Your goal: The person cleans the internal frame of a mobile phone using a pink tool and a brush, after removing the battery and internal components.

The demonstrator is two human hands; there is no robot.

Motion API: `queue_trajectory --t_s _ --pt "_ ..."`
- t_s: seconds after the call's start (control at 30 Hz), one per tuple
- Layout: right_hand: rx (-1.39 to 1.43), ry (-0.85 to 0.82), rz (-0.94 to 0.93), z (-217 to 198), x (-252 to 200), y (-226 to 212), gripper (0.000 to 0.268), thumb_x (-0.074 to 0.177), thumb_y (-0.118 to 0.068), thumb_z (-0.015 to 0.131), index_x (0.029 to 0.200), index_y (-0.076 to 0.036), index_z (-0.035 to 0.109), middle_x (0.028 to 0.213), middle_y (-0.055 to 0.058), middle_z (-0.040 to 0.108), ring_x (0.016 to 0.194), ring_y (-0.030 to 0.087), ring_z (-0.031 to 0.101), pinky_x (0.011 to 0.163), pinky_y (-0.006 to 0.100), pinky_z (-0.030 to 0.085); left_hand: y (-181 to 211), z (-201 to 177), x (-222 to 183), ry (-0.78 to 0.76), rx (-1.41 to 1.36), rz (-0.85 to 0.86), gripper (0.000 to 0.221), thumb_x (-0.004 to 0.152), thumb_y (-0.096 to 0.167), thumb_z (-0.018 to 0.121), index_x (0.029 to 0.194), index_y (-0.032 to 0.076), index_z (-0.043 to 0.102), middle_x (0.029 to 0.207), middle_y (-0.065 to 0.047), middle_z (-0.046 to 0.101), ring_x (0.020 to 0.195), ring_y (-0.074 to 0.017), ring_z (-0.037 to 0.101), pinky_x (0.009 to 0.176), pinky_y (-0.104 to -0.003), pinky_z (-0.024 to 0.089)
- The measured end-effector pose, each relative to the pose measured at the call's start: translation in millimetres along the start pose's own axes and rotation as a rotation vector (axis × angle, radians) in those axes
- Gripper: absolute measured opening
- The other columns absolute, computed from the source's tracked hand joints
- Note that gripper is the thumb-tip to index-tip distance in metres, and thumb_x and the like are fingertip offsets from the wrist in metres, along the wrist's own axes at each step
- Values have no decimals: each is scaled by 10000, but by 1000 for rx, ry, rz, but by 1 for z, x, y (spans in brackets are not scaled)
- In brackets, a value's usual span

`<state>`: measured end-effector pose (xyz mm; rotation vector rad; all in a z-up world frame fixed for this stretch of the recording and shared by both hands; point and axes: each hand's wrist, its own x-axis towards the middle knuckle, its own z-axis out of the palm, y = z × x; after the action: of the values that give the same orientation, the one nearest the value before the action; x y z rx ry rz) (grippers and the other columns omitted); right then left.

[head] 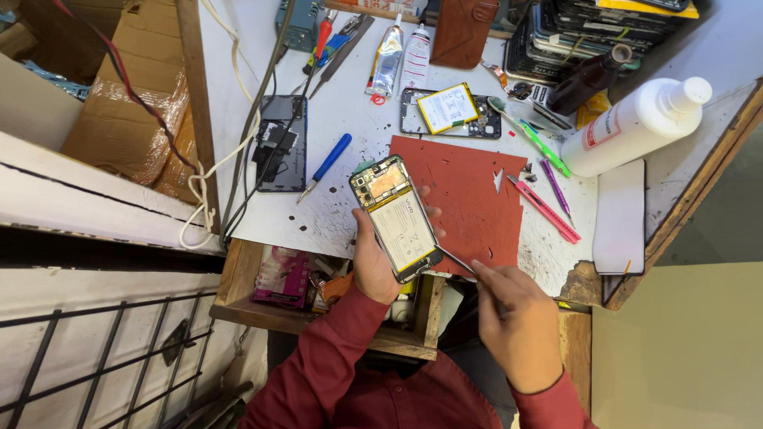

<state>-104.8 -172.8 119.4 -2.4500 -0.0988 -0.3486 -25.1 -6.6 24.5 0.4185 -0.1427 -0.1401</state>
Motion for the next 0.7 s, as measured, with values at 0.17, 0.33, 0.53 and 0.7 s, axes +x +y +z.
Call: queue_trajectory --t_s 0.17,0.33,0.53,0.7 --pt "-98 0 3 1 -3 -2 318 830 15 681 1124 -69 769 871 121 691 724 306 663 654 393 521 0 5 -2 -27 73 74 897 1000 721 368 1600 55 333 1491 -183 525 1217 -285 620 967 -465 564" --pt "-166 10 -64 -1 -5 -4 356 812 32 664 1140 -64 766 892 112 695 738 310 658 667 413 522 -1 4 -6 -76 148 46 964 985 768 393 1602 28 357 1489 -185 540 1108 -275 658 936 -409 560" --pt "-381 52 -153 -2 -6 -13 354 789 -16 691 1130 -65 775 847 94 673 729 293 668 615 412 514 -3 5 -7 -115 219 -14 1010 966 794 415 1595 4 394 1451 -170 572 1093 -252 658 913 -382 558" --pt "-266 -55 -115 -16 21 8 95 816 -149 736 892 -176 786 778 10 670 655 285 660 541 395 500 -3 5 -1 -81 157 -148 943 967 777 371 1554 40 405 1416 -152 584 985 -250 674 839 -388 575"
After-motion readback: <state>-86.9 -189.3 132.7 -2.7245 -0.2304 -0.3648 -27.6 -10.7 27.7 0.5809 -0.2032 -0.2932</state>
